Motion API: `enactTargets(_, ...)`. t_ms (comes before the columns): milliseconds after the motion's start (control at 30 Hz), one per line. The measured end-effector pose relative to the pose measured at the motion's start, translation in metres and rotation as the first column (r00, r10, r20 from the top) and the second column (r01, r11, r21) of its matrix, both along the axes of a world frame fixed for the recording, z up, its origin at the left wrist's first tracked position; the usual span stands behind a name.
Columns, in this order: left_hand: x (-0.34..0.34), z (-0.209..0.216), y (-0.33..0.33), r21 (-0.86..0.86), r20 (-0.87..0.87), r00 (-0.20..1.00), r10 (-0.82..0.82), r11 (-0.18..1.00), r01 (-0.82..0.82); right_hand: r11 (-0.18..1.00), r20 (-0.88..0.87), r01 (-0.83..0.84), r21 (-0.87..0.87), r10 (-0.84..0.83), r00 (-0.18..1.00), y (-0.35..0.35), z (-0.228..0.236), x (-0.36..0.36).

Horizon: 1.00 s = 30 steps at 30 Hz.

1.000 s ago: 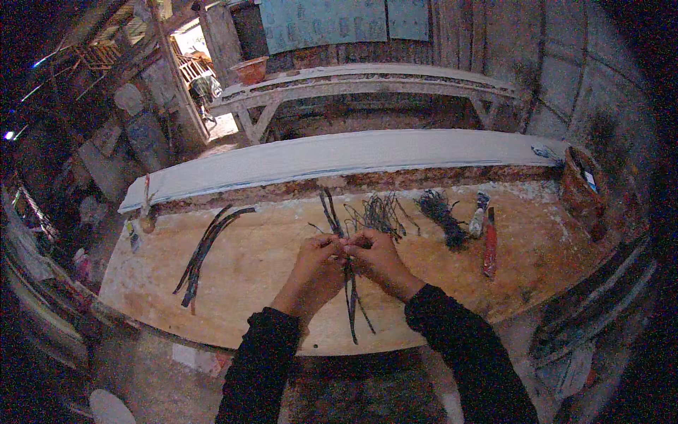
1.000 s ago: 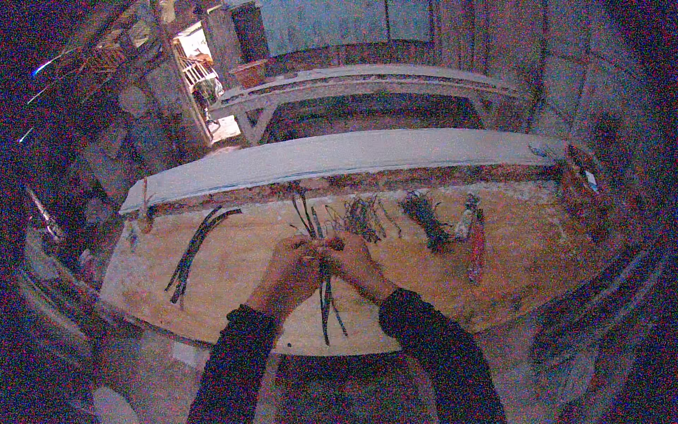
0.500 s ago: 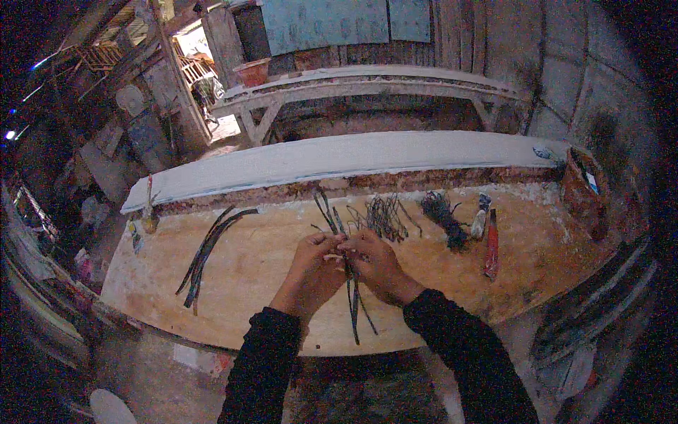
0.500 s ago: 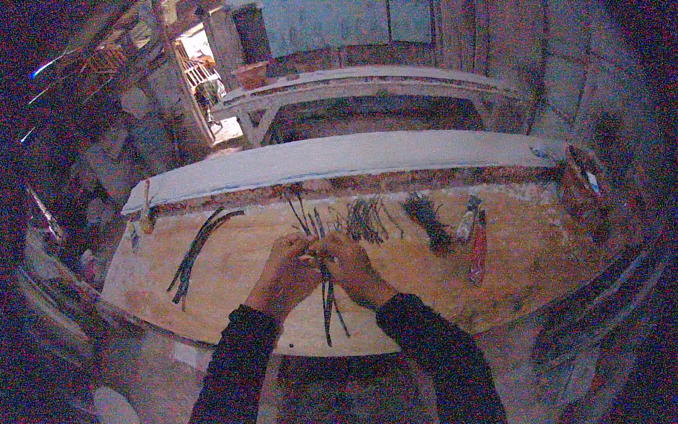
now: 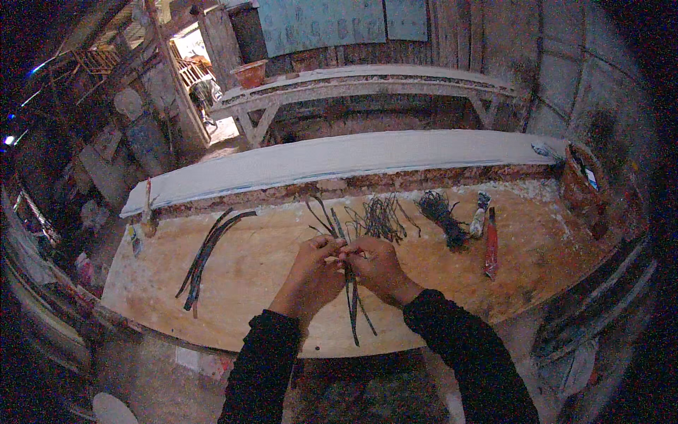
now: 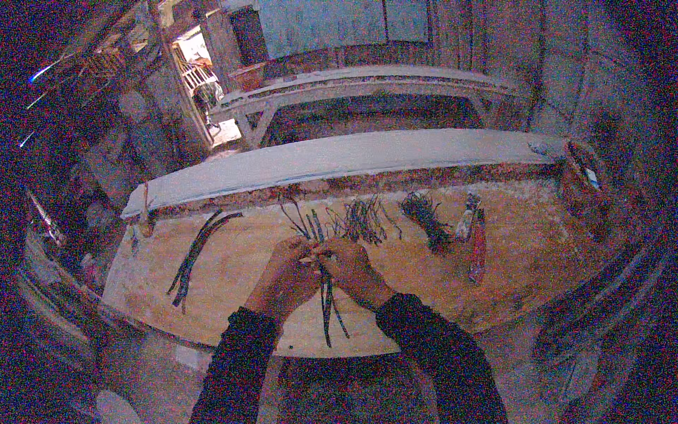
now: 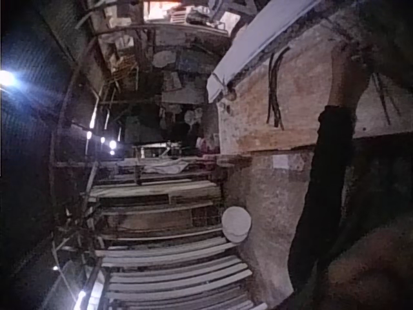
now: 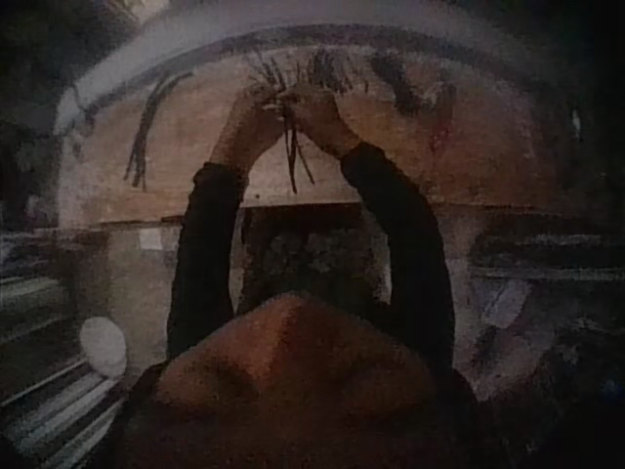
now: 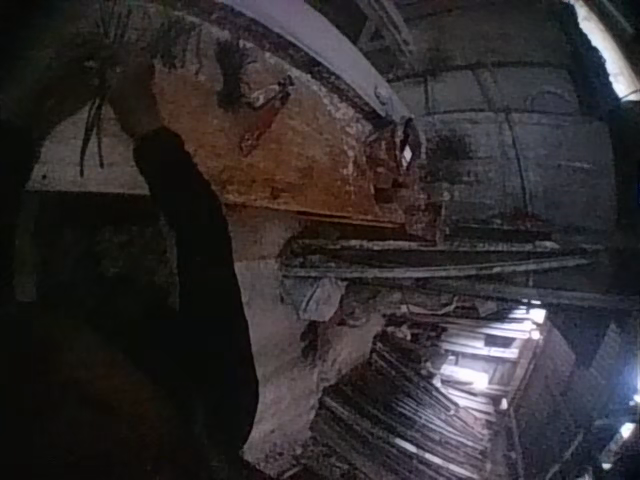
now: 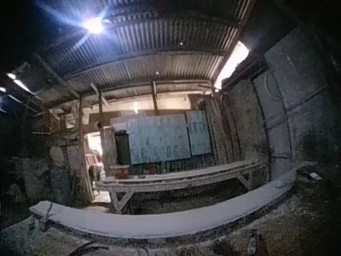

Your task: The person repeatedly picks up thin black cords from a wooden workbench and weaves them together by hand. They occasionally separate and recombine the cords, forming a braided or woven structure. The cords are handled one at a time or in small groups, and the process continues throughout the clip.

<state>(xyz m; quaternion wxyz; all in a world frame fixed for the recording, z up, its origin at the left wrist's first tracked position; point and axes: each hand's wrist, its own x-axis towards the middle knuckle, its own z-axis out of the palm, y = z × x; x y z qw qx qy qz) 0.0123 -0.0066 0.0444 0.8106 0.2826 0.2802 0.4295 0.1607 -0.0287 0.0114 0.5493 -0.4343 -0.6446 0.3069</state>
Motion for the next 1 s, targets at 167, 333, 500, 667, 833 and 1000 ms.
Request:
enactTargets(167,0.004,-0.014,0.012,0.074,-0.034,0.999,0.011,0.997,-0.009,0.938,-0.468,-0.106,-0.329,-0.065,0.881,0.012,-0.014,-0.002)
enactTargets(333,0.006,-0.025,0.015,0.142,0.124,0.99,-0.068,0.989,0.05,0.802,-0.572,-0.331,-0.498,-0.017,0.82,0.01,-0.008,0.008)
enactTargets(500,-0.004,-0.035,0.024,0.379,-0.163,0.978,0.128,0.923,-0.057,0.789,-0.66,-0.401,-0.465,-0.007,0.751,0.007,-0.001,0.003)
enactTargets(667,-0.011,-0.081,0.061,0.507,-0.329,0.928,0.175,0.862,0.017,0.82,-0.52,-0.284,-0.496,-0.018,0.854,0.011,-0.005,0.0)
enactTargets(833,-0.012,-0.09,0.072,0.462,-0.238,0.966,0.104,0.887,0.019,0.874,-0.292,-0.076,-0.48,-0.078,0.953,-0.002,0.014,-0.012)
enactTargets(1000,0.007,-0.026,0.012,0.19,0.162,0.986,0.029,0.98,-0.06,0.974,0.155,0.22,0.055,-0.226,0.962,0.0,-0.001,-0.008)
